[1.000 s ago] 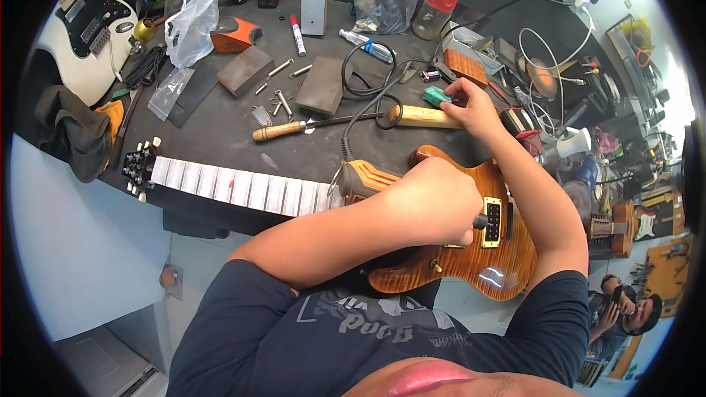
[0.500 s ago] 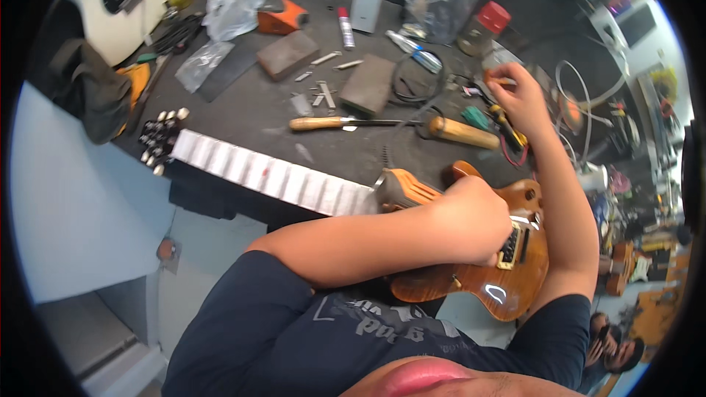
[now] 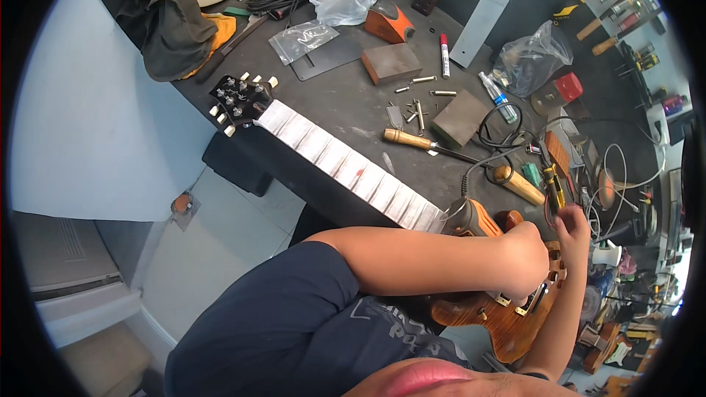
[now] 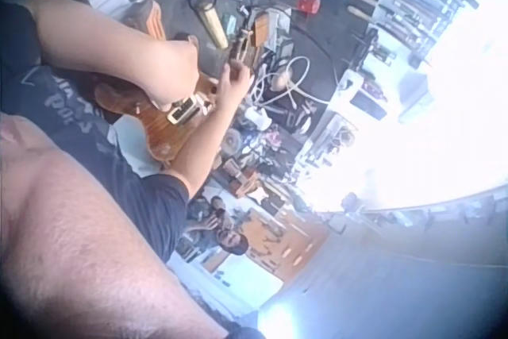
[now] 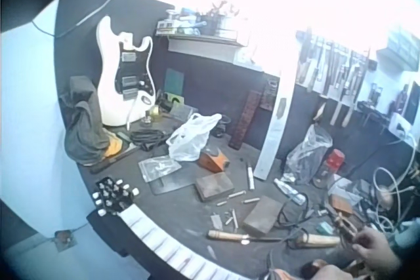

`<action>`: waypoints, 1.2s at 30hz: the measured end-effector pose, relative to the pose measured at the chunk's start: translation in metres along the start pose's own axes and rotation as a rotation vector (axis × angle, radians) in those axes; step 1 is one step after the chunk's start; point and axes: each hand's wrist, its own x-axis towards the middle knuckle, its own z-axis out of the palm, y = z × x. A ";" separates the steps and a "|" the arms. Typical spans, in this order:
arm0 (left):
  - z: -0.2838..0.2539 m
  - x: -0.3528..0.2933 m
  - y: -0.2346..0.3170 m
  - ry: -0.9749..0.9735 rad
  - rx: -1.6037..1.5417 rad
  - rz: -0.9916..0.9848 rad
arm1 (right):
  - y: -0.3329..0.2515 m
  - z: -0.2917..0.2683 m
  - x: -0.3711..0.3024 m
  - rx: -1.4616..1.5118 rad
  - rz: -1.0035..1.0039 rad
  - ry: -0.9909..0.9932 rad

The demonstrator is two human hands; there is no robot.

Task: The person performs maintenance on an electric guitar by first sanding the frets with a block and then using a rotary tool, pliers, and a wrench to adjust the bridge and internal electronics.

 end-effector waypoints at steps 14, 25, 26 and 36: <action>-0.006 0.000 0.008 -0.100 -0.001 -0.041 | 0.161 -0.028 -0.269 0.400 0.392 0.579; -0.028 0.004 0.013 -0.238 -0.003 -0.153 | 0.162 -0.008 -0.266 1.162 0.300 0.783; -0.028 0.005 0.014 -0.229 0.009 -0.143 | 0.166 -0.007 -0.271 1.168 0.290 0.793; -0.024 0.004 0.019 -0.130 0.033 -0.060 | 0.193 0.003 -0.280 1.302 0.181 0.802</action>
